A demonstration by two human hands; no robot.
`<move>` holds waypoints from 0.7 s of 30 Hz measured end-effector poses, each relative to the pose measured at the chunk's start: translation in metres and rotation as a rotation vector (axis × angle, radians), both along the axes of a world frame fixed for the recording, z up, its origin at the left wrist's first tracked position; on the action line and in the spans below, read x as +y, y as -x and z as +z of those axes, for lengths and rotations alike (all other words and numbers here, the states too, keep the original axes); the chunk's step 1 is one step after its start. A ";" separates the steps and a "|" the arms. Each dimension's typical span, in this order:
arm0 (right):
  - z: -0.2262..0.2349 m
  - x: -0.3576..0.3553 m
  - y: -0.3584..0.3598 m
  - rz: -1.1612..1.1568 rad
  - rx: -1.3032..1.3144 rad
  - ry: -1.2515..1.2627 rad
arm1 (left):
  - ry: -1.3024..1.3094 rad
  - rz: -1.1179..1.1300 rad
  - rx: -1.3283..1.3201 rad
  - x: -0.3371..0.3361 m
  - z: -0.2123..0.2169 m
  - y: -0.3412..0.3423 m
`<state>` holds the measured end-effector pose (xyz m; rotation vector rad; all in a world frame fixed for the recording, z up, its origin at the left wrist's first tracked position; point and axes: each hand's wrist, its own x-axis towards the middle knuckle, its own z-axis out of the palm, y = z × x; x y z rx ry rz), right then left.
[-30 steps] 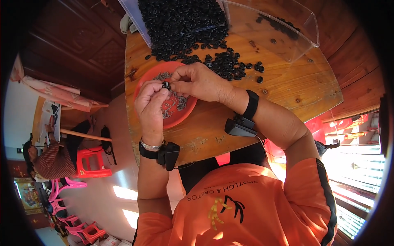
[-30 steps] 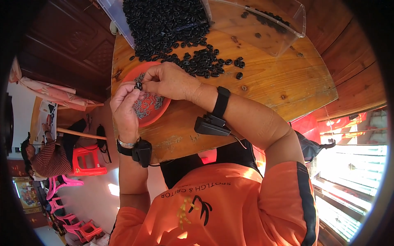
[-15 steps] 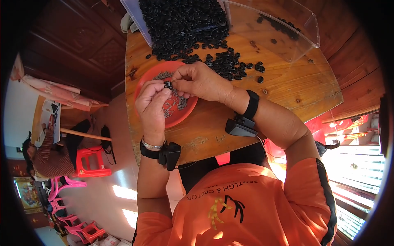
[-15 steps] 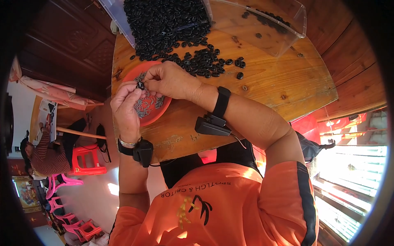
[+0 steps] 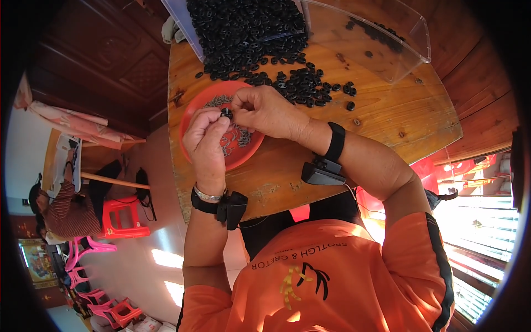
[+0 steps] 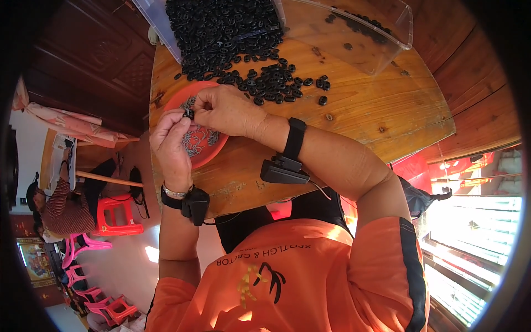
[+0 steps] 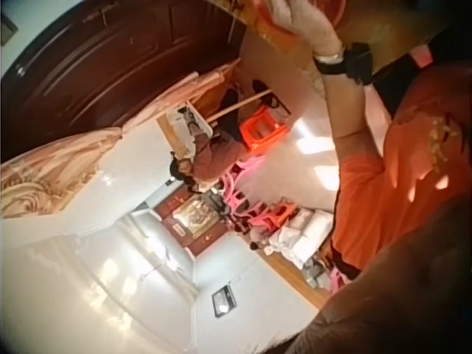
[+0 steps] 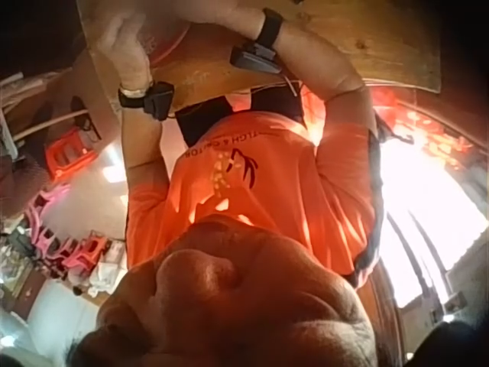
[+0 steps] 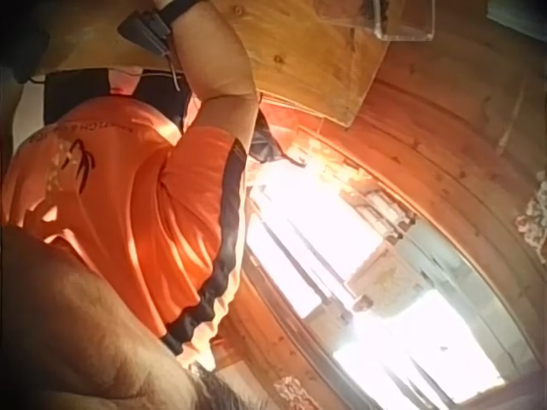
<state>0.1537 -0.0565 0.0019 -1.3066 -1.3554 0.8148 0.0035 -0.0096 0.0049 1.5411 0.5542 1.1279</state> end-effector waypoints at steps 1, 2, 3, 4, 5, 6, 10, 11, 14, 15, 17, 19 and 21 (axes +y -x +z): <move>0.001 -0.001 0.000 -0.005 -0.010 0.006 | 0.026 -0.023 -0.032 0.000 0.000 0.000; 0.002 -0.001 0.000 -0.009 -0.021 0.012 | 0.026 -0.022 -0.031 0.000 0.000 0.001; 0.002 -0.001 0.000 -0.011 -0.020 0.013 | 0.086 -0.013 -0.056 0.001 -0.001 0.001; 0.002 -0.001 -0.001 -0.011 -0.020 0.024 | 0.146 -0.005 -0.080 0.002 -0.002 0.002; 0.002 -0.001 -0.003 -0.010 -0.021 0.035 | 0.147 -0.006 -0.080 0.004 -0.002 0.003; 0.001 0.000 -0.004 -0.011 -0.020 0.035 | 0.178 -0.020 -0.101 0.007 -0.003 0.005; 0.001 0.005 -0.019 -0.057 -0.051 -0.054 | 0.367 -0.095 -0.225 0.015 -0.004 0.010; 0.003 0.004 -0.026 -0.119 -0.125 -0.117 | 0.366 -0.094 -0.225 0.019 -0.005 0.012; 0.027 -0.006 -0.057 -0.304 -0.573 0.007 | 0.473 -0.282 -0.334 0.028 -0.008 0.017; 0.027 -0.007 -0.067 -0.309 -0.734 0.027 | 0.514 -0.332 -0.368 0.029 -0.008 0.016; 0.025 -0.008 -0.080 -0.281 -0.921 0.190 | 0.554 -0.386 -0.401 0.029 -0.007 0.015; 0.032 -0.010 -0.080 -0.242 -1.103 0.361 | 0.563 -0.420 -0.403 0.026 -0.007 0.014; 0.039 -0.013 -0.077 -0.208 -0.936 0.282 | 0.567 -0.457 -0.379 0.025 -0.004 0.014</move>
